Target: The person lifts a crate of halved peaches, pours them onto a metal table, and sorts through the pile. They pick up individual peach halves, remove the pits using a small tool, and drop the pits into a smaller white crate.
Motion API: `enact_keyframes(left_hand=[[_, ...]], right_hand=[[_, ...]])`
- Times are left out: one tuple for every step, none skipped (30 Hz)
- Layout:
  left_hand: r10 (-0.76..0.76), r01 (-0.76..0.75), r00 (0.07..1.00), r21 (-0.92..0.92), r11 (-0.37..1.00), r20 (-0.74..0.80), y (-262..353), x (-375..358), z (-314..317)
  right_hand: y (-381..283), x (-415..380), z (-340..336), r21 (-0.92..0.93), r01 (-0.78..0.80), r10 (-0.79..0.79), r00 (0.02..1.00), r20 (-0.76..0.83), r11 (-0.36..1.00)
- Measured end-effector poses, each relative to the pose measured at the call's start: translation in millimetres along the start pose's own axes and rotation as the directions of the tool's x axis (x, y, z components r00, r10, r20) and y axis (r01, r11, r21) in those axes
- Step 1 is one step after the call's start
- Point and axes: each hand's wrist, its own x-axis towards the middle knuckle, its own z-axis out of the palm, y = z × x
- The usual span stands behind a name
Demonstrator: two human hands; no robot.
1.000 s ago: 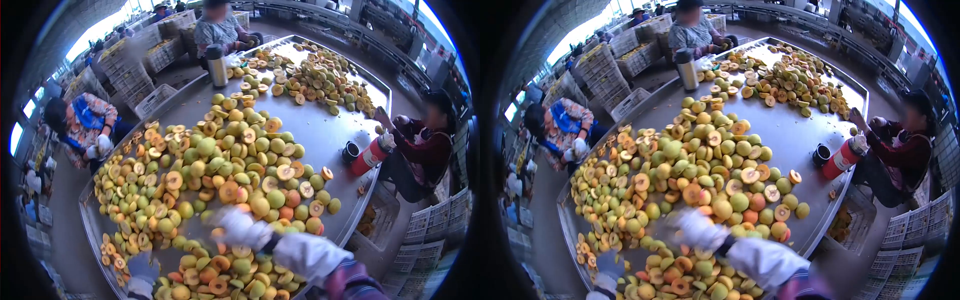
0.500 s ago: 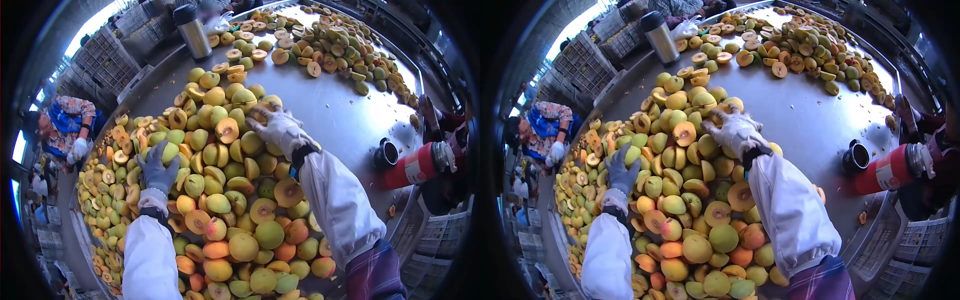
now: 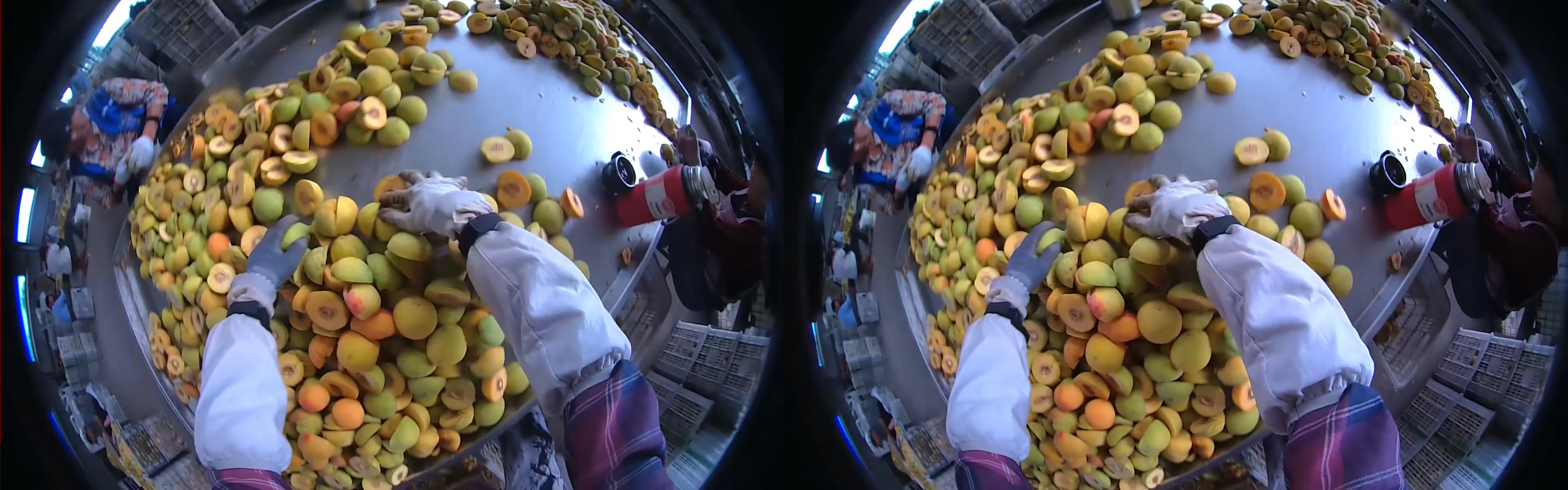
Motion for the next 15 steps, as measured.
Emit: enact_keyframes(left_hand=[[0.025,-0.025,1.0,-0.006,1.0,-0.011,-21,-14,1],[0.117,-0.116,0.991,0.009,0.993,-0.071,-49,-24,8],[0.116,-0.119,0.991,-0.051,0.992,-0.072,-54,-41,7],[0.105,-0.115,0.99,-0.11,0.987,-0.092,-61,-59,2],[0.108,-0.116,0.988,-0.065,0.991,-0.112,-73,-75,0],[0.087,-0.086,0.994,0.013,0.996,-0.073,-87,-92,-2],[0.054,-0.05,0.997,0.076,0.996,-0.052,-93,-108,-8],[0.018,-0.014,0.999,0.137,0.99,-0.028,-98,-122,-11],[0.005,-0.005,1.0,0.156,0.988,0.003,-98,-133,-16],[-0.035,0.031,0.999,0.132,0.991,0.024,-98,-142,-20],[-0.129,0.111,0.989,0.21,0.971,0.073,-97,-153,-24],[-0.223,0.182,0.968,0.288,0.94,0.116,-87,-163,-31],[-0.253,0.193,0.959,0.362,0.912,0.127,-88,-173,-32],[-0.266,0.21,0.956,0.351,0.912,0.12,-91,-183,-34],[-0.263,0.211,0.954,0.302,0.93,0.141,-95,-192,-35]], right_hand=[[-13,-3,8,-0.015,0.024,-0.024,1.0,0.01,1.0],[-24,-9,19,-0.024,0.044,-0.043,0.999,0.03,0.999],[-34,-15,28,-0.029,0.048,-0.047,0.997,0.058,0.998],[-48,-16,33,0.012,0.04,-0.041,0.992,0.121,0.999],[-63,-17,36,0.05,0.031,-0.04,0.984,0.175,0.998],[-81,-18,37,0.039,0.054,-0.06,0.983,0.173,0.998],[-100,-21,39,-0.022,0.054,-0.049,0.979,0.198,0.998],[-118,-27,42,-0.083,0.053,-0.033,0.974,0.224,0.995],[-132,-34,48,-0.115,0.115,-0.095,0.982,0.163,0.987],[-145,-37,58,-0.124,0.127,-0.105,0.98,0.166,0.984],[-159,-35,69,-0.082,0.126,-0.106,0.97,0.221,0.989],[-172,-36,77,-0.042,0.12,-0.104,0.956,0.273,0.992],[-187,-43,80,-0.055,0.123,-0.104,0.958,0.269,0.991],[-193,-43,94,-0.052,0.13,-0.112,0.958,0.263,0.99],[-201,-51,99,-0.004,0.163,-0.157,0.956,0.247,0.987]])
